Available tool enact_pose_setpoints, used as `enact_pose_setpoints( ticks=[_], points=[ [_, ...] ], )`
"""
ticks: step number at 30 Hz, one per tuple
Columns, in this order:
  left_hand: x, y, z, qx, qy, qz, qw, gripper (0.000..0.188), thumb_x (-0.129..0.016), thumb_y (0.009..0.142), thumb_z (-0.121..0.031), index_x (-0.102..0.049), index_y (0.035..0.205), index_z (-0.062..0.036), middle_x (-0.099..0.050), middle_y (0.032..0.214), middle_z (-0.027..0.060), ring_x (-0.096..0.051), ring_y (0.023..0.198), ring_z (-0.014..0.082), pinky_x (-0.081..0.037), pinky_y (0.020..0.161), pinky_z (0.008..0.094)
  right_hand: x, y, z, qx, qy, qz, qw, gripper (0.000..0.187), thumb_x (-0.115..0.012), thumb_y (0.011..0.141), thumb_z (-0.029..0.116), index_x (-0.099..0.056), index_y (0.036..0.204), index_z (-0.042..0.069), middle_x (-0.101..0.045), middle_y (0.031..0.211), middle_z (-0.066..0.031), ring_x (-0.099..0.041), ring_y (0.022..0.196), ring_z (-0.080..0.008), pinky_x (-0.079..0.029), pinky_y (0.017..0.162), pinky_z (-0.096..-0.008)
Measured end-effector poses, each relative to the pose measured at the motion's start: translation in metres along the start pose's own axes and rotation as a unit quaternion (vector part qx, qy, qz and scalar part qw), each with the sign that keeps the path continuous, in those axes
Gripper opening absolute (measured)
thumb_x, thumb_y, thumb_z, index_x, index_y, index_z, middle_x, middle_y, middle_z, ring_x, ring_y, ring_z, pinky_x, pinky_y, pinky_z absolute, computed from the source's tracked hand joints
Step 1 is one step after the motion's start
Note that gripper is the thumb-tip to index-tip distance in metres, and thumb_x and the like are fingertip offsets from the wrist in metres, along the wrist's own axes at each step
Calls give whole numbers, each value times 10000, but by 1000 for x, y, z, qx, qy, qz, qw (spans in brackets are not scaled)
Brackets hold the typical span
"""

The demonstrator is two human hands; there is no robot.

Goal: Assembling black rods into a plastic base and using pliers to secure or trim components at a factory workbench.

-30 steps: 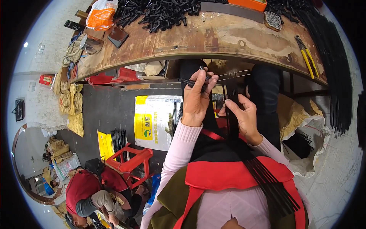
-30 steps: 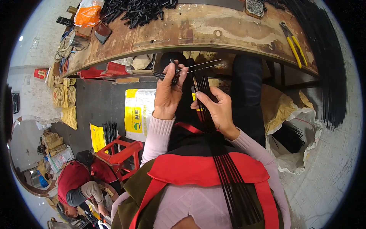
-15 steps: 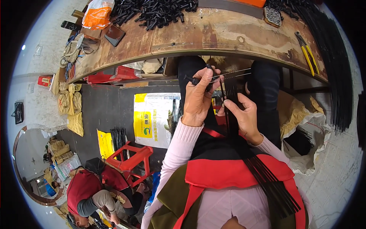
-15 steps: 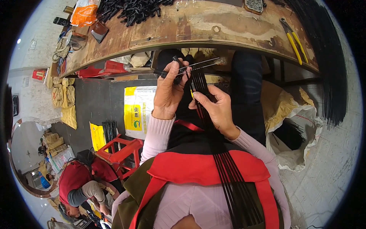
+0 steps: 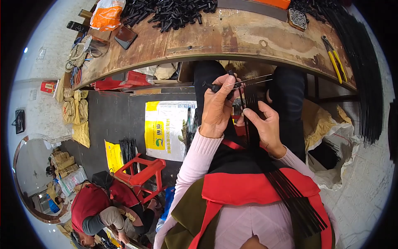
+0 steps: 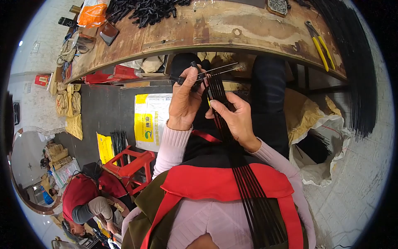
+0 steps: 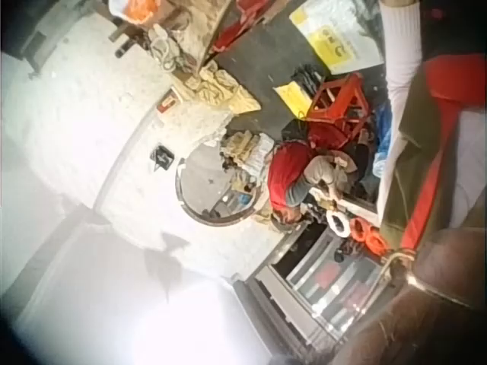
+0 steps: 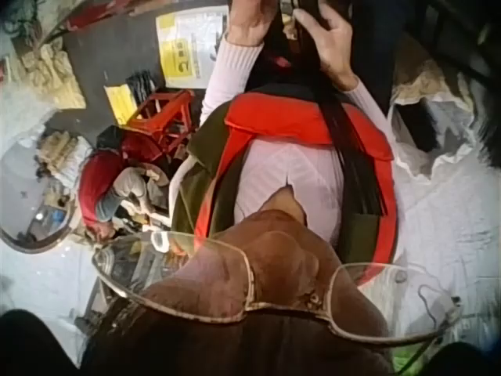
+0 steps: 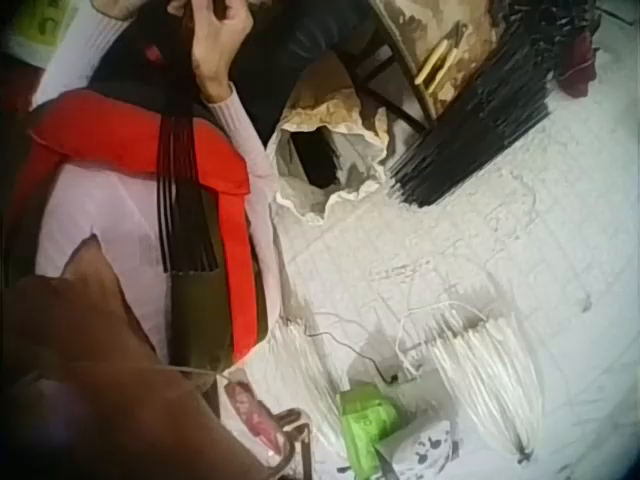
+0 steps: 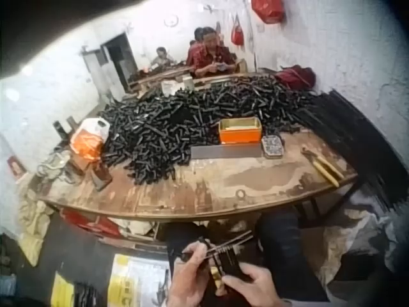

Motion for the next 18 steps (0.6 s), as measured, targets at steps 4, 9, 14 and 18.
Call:
enact_pose_setpoints(
  ticks=[4,9,14,18],
  points=[
    [-1,-2,0,9,-11,14,1000,205,-715,895,-162,-634,1038,-39,-663,975,55,-652,873,168,-552,778,299,-2,0,1,3,-3,1,1000,157,-628,932,69,-625,1046,-39,-660,871,-65,-632,716,-117,-544,682,-260],
    [0,-2,-3,-10,-14,18,1000,192,-724,886,-145,-627,1015,-40,-661,970,61,-653,880,180,-556,778,309,-4,-2,3,30,-23,-8,999,157,-632,929,58,-619,1049,-43,-658,903,-70,-631,726,-117,-553,677,-264],
    [-6,-7,-5,0,-20,24,1000,186,-728,882,-137,-624,1001,-39,-661,966,79,-664,840,192,-566,735,309,-4,-1,2,38,-20,-11,999,159,-634,924,43,-616,1052,-50,-656,906,-70,-628,721,-117,-563,681,-273],
    [-3,-8,-7,-22,-10,0,1000,186,-727,884,-139,-622,998,-37,-661,957,86,-668,830,194,-568,727,318,-5,-1,1,37,-9,-12,999,161,-633,923,35,-614,1057,-53,-653,905,-67,-624,712,-112,-564,681,-274]
  ],
)
Point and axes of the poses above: each hand's wrist, its own y-axis towards the middle knuckle, its own x-axis out of the back of the hand, z = x × y, the point moved 8 cm from there along y, towards the middle knuckle
